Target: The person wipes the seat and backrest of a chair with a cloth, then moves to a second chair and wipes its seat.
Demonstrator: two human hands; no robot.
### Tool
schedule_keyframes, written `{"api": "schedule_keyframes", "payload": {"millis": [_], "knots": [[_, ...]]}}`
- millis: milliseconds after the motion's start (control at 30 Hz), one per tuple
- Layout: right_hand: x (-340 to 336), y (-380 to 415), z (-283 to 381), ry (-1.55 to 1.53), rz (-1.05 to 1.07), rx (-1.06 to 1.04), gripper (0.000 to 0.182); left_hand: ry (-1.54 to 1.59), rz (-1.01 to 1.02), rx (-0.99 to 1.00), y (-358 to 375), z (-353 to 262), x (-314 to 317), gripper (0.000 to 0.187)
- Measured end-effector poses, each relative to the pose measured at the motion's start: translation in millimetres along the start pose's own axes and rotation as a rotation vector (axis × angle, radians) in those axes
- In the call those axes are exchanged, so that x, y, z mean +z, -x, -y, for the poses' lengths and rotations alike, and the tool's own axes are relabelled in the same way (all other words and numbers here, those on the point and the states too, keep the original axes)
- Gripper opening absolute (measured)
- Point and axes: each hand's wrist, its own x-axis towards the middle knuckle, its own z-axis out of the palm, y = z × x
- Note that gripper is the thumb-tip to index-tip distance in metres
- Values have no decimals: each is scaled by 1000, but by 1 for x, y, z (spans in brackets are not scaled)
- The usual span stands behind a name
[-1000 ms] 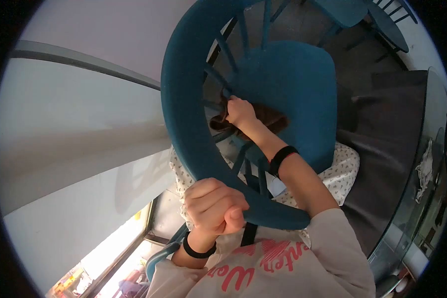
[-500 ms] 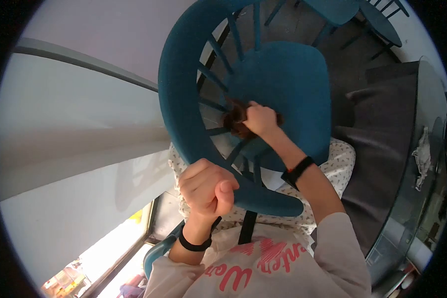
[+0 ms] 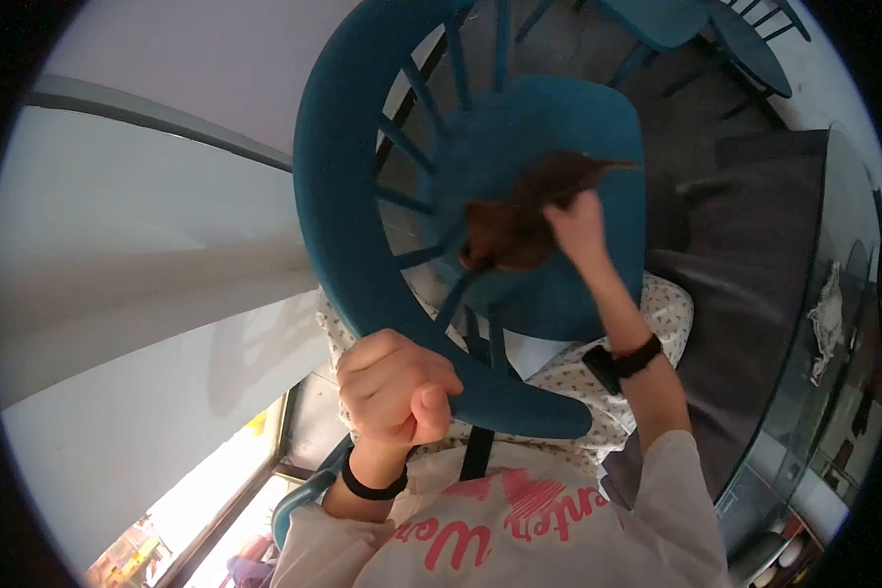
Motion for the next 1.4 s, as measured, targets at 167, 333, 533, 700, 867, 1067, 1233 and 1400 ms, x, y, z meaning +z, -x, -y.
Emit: {"api": "schedule_keyframes", "payload": {"millis": [167, 333, 533, 700, 867, 1067, 1233, 1400], "knots": [[124, -4, -1, 428, 321, -509, 35, 34, 44, -9, 2, 3, -4, 31], [138, -15, -13, 613, 310, -619, 39, 40, 56, 5, 4, 4, -6, 29], [136, -21, 3, 696, 416, -503, 21, 36, 41, 9, 4, 6, -3, 30], [117, 6, -1, 749, 528, -654, 12, -12, 9, 22, 0, 3, 1, 49], [108, 19, -9, 646, 649, -668, 19, -17, -20, 18, -1, 2, 1, 49], [126, 8, -1, 665, 610, -628, 41, 27, -5, 6, 0, 1, 0, 32], [120, 11, 22, 675, 749, -370, 39, 1, -26, 13, -2, 1, 3, 32], [102, 32, 34, 102, 515, -259, 40, 22, -39, 18, 0, 3, 5, 35]]}}
